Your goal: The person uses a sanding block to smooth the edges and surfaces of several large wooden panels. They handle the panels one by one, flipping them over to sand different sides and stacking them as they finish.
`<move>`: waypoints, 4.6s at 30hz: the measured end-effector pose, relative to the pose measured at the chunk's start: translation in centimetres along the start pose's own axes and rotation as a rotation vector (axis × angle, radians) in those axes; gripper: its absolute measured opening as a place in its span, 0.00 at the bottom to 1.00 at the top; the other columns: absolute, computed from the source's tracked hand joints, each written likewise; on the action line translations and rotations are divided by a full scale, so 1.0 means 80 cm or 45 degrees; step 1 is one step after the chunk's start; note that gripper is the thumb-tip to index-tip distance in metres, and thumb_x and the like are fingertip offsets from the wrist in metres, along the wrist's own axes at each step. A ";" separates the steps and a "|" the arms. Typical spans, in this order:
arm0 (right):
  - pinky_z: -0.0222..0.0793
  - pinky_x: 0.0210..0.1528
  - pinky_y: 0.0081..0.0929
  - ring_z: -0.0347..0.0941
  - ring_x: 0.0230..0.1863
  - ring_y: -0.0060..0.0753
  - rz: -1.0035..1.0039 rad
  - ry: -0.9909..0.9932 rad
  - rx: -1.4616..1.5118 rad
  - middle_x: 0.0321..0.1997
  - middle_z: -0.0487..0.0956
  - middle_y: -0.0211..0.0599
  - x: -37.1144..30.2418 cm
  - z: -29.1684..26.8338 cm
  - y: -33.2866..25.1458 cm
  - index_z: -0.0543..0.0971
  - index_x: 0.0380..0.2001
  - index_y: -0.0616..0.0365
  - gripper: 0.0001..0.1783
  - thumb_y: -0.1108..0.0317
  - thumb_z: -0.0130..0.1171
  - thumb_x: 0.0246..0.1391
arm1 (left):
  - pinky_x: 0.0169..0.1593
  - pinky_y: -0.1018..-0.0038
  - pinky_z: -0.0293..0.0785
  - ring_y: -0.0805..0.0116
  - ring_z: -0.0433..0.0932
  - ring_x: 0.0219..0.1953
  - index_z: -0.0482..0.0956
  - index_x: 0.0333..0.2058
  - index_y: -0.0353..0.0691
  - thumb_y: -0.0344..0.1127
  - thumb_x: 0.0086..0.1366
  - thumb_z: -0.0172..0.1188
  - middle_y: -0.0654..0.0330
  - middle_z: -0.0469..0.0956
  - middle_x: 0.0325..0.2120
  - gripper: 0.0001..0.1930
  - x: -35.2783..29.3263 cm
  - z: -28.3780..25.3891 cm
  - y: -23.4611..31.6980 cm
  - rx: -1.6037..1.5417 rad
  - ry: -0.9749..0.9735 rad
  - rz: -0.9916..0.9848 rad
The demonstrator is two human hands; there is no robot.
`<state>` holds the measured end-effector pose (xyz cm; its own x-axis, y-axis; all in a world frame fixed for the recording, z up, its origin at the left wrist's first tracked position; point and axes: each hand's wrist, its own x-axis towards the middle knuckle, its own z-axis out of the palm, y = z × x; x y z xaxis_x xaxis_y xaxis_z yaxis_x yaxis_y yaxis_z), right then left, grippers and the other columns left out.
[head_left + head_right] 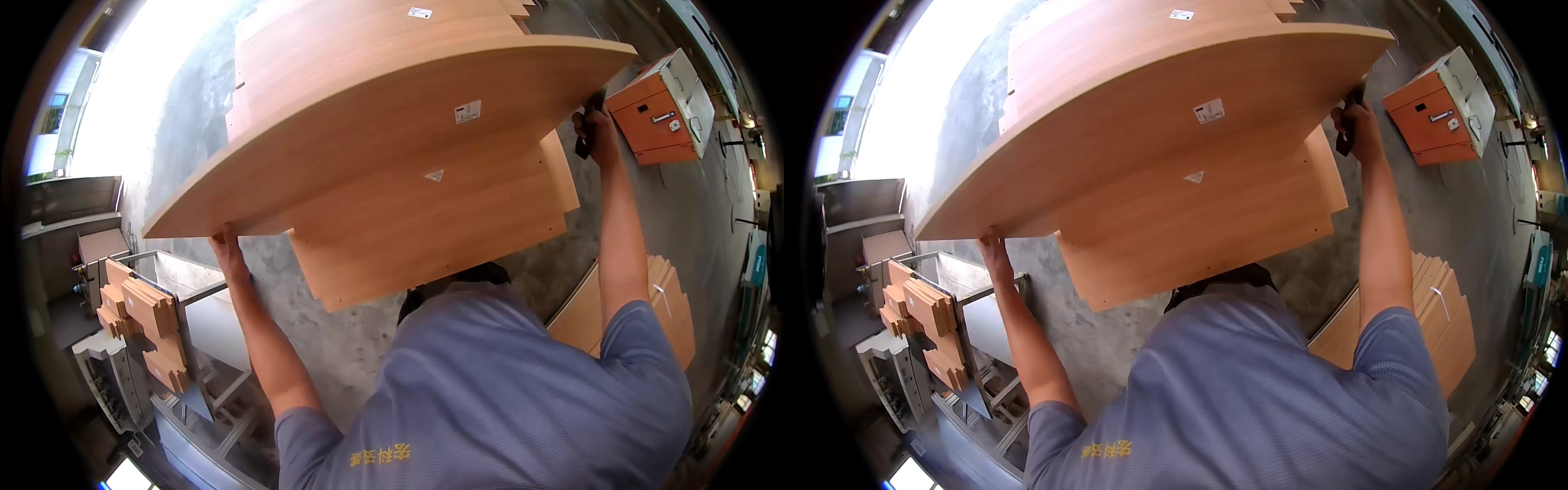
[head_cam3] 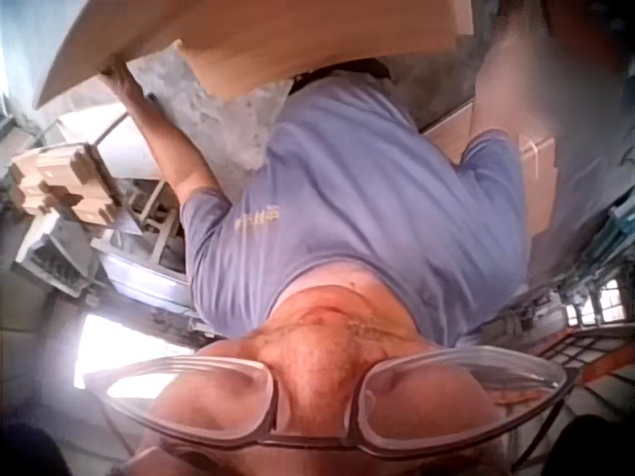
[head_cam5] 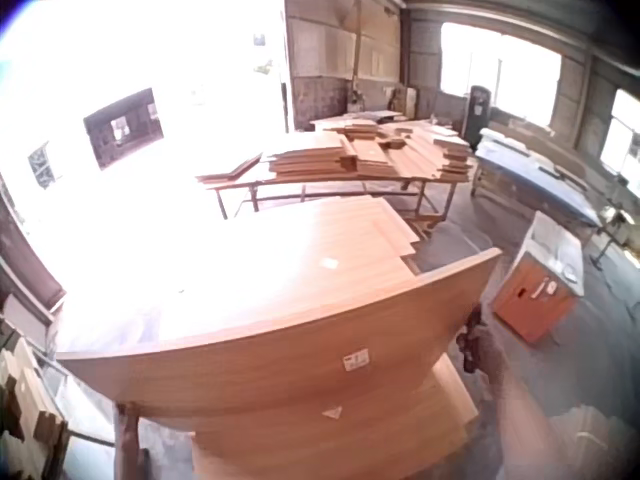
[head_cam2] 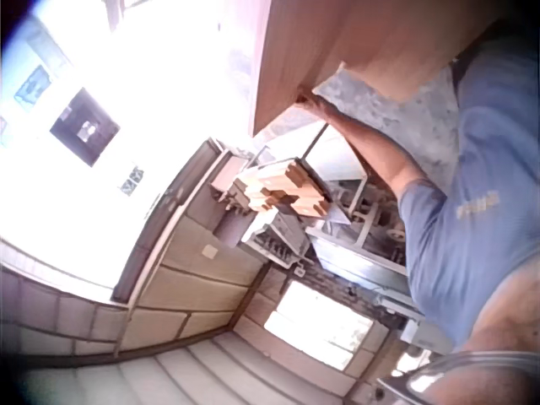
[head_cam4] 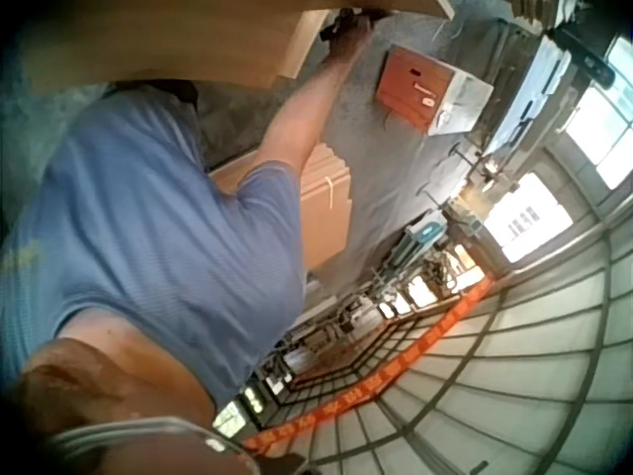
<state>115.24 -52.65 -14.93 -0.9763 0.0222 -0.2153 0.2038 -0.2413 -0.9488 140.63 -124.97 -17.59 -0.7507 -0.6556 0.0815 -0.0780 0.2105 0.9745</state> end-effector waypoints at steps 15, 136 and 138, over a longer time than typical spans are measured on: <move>0.68 0.59 0.30 0.77 0.55 0.37 -0.105 0.475 -1.093 0.51 0.81 0.49 -0.069 -0.084 0.168 0.72 0.61 0.64 0.30 0.61 0.60 0.57 | 0.72 0.52 0.49 0.43 0.52 0.72 0.50 0.70 0.30 0.53 0.64 0.66 0.36 0.54 0.69 0.48 -0.151 0.011 -0.182 1.391 -0.273 -0.126; 0.73 0.53 0.40 0.76 0.53 0.44 -0.014 -0.485 -1.860 0.54 0.79 0.32 0.155 -0.051 0.124 0.78 0.57 0.45 0.28 0.65 0.67 0.50 | 0.75 0.51 0.39 0.49 0.48 0.75 0.55 0.70 0.34 0.50 0.69 0.46 0.46 0.52 0.72 0.37 -0.112 0.339 -0.113 1.355 -0.882 0.635; 0.74 0.52 0.39 0.76 0.53 0.43 -0.103 -0.747 -1.931 0.55 0.78 0.29 0.176 -0.060 0.107 0.77 0.58 0.45 0.29 0.67 0.67 0.49 | 0.75 0.51 0.37 0.49 0.46 0.75 0.53 0.70 0.34 0.47 0.68 0.47 0.47 0.51 0.72 0.37 -0.110 0.340 -0.112 1.340 -0.885 0.631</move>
<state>103.62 -49.72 -27.23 -0.8075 -0.4511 -0.3801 -0.3121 0.8735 -0.3736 130.06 -101.37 -32.70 -0.9951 0.0833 -0.0523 0.0694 0.9714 0.2273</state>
